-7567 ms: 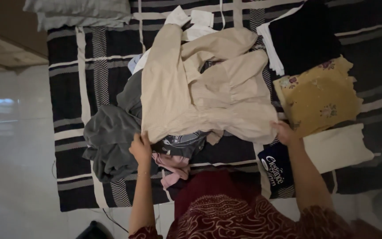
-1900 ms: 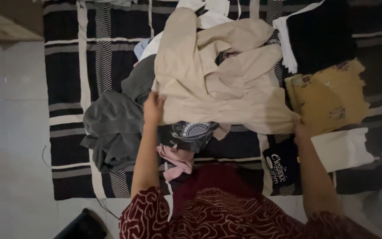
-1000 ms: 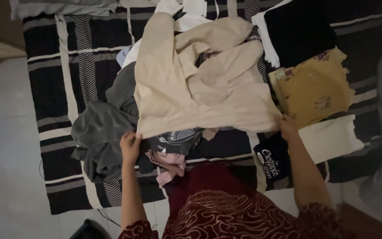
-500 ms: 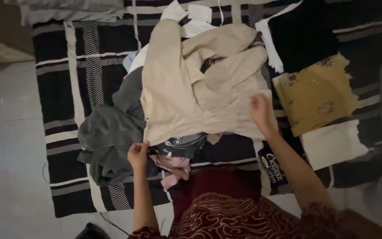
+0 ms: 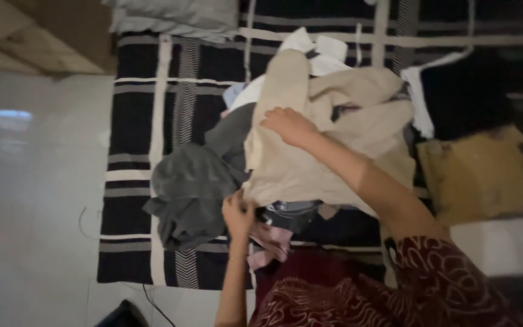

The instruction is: Folding various items of laundry on a bed.

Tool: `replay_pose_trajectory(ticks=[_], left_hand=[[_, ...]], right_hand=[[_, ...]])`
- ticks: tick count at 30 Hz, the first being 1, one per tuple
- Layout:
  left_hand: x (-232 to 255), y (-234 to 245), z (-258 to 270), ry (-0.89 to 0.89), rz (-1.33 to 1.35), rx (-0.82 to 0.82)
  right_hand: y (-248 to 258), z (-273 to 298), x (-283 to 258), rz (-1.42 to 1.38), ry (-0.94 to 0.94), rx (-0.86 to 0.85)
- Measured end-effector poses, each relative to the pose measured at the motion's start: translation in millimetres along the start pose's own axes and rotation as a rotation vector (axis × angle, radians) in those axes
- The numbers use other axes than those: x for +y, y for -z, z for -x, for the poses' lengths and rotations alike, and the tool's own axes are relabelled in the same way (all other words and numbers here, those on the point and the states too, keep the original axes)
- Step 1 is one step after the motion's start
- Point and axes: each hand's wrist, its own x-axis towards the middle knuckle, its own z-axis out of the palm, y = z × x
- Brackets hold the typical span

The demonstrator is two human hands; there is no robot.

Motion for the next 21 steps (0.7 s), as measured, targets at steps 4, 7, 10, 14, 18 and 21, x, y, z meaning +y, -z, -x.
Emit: replay_pose_trajectory(ticks=[4,7,10,14,18,21], left_hand=[[31.0,-8.3,-25.5,-0.085,-0.076,0.075],[12.7,-29.5,-26.0,0.09,0.09,-0.098],[-3.4,-39.4,-26.9,0.235,0.162,-0.251],[0.8,-33.0,-28.8,0.185,0.155,-0.242],[9.5,-26.4,-32.5,0.137,0.155,-0.248],[1.8,-33.9,-28.6,0.171,0.072,-0.328]], right_hand=[[-1.4,-46.4,-21.2,0.362,0.413,0.176],[11.5,-64.6,-26.7,0.447,0.405,-0.176],[26.4,-58.2,-16.5,0.418,0.273,-0.407],[42.5,-39.3,22.0,0.598,0.152,-0.539],[5.0,-5.8,121.7,0.874,0.064,-0.391],[27.6,22.4,143.5,0.903,-0.081,-0.09]])
